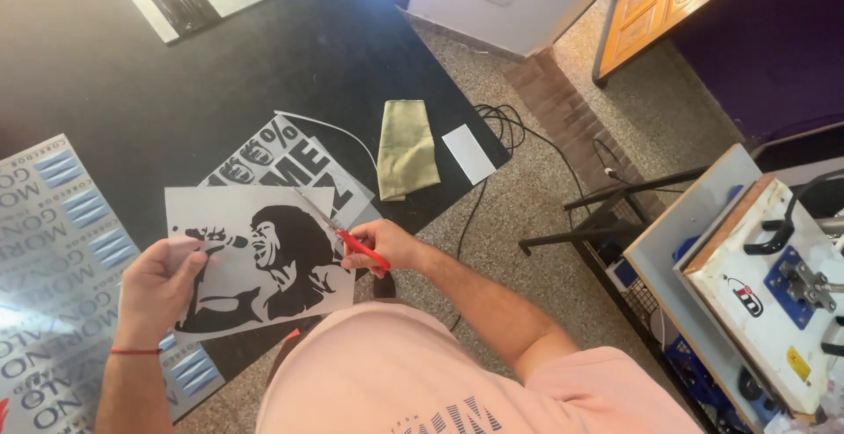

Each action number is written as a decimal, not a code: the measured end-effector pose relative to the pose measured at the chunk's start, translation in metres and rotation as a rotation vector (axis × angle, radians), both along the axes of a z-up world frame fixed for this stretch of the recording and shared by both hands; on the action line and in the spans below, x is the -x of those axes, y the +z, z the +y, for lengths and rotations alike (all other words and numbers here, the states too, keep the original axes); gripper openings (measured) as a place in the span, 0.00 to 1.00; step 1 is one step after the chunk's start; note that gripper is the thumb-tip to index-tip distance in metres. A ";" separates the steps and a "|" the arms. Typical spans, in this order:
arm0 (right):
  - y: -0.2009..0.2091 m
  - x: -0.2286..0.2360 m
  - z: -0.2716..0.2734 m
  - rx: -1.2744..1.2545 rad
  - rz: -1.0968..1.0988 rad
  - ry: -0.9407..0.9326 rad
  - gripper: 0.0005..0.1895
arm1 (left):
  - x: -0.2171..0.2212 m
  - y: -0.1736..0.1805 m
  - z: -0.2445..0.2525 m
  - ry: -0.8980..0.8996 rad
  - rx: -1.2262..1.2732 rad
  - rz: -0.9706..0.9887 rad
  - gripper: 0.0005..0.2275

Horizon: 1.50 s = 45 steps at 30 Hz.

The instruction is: The person organizes tools on a workbench, placing a scraper and utility knife into a bag and hanging a squeegee on a wall rack. They then use red scissors to cut a large vinyl sticker sheet, separating a graphic of a person from the rest of the material.

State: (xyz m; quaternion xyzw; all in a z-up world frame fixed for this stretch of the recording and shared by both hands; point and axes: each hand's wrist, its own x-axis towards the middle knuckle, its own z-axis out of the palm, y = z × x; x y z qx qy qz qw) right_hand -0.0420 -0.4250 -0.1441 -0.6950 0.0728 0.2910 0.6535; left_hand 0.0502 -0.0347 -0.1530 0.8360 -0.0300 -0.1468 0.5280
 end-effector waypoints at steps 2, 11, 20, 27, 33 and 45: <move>-0.003 0.001 -0.001 -0.029 -0.024 -0.035 0.17 | -0.009 0.008 -0.003 -0.047 0.103 0.125 0.16; -0.003 0.003 -0.001 -0.171 -0.090 -0.148 0.17 | -0.007 0.029 -0.007 0.077 0.311 0.269 0.20; 0.003 0.009 0.002 -0.255 -0.179 -0.246 0.15 | 0.004 -0.039 -0.036 0.336 0.651 0.119 0.03; -0.006 0.016 0.003 -0.276 -0.252 -0.357 0.13 | 0.017 -0.069 -0.085 0.423 0.506 -0.205 0.07; -0.029 0.021 -0.008 -0.266 -0.305 -0.396 0.17 | -0.009 -0.063 -0.105 0.532 0.301 -0.587 0.09; -0.024 0.023 -0.014 -0.256 -0.359 -0.435 0.19 | -0.031 -0.088 -0.089 0.427 0.063 -0.752 0.25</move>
